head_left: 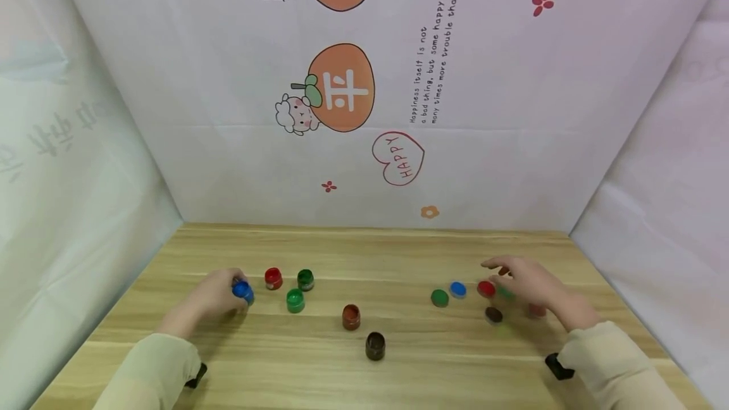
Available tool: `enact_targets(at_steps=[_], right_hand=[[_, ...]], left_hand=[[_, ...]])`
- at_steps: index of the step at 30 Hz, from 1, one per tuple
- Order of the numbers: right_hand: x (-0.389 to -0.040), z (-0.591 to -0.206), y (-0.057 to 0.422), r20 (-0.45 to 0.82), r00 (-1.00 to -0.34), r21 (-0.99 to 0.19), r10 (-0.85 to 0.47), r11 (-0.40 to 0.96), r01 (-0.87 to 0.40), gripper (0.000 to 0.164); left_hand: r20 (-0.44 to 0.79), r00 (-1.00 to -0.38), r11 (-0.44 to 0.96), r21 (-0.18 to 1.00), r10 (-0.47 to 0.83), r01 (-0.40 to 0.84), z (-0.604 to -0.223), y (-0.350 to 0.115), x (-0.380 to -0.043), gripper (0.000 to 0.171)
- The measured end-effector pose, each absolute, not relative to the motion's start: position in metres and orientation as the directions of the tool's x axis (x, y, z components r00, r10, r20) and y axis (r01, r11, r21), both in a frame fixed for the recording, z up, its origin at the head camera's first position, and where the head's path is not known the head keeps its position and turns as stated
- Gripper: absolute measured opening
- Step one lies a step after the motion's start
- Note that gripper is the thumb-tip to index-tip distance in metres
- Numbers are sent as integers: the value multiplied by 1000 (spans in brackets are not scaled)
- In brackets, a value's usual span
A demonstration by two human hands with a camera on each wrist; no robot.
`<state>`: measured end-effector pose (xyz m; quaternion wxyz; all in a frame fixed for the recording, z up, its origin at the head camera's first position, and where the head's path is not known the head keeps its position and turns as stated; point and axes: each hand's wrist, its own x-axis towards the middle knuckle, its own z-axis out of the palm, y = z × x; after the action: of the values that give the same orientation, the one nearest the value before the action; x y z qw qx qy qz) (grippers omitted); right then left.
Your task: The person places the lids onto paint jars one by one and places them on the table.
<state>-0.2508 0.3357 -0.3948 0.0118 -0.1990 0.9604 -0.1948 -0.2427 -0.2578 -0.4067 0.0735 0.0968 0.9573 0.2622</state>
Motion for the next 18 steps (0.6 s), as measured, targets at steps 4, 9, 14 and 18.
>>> enact_targets(at_steps=[4, 9, 14, 18], right_hand=[[-255, -398, 332, 68, -900, -365, -431, 829, -425, 31], [-257, -405, 321, 55, -889, -389, -454, 811, -438, 29], [-256, -408, 310, 46, -891, -398, -452, 810, -431, 30], [-257, -409, 303, 35, -893, -427, -449, 801, -420, 32]], left_hand=[[-65, -977, 816, 562, 204, 133, -403, -258, -239, 34], [-42, -982, 772, 625, 187, 120, -401, -255, -238, 37], [-15, -984, 740, 661, 179, 125, -400, -251, -238, 44], [12, -986, 714, 688, 167, 129, -397, -245, -238, 50]])
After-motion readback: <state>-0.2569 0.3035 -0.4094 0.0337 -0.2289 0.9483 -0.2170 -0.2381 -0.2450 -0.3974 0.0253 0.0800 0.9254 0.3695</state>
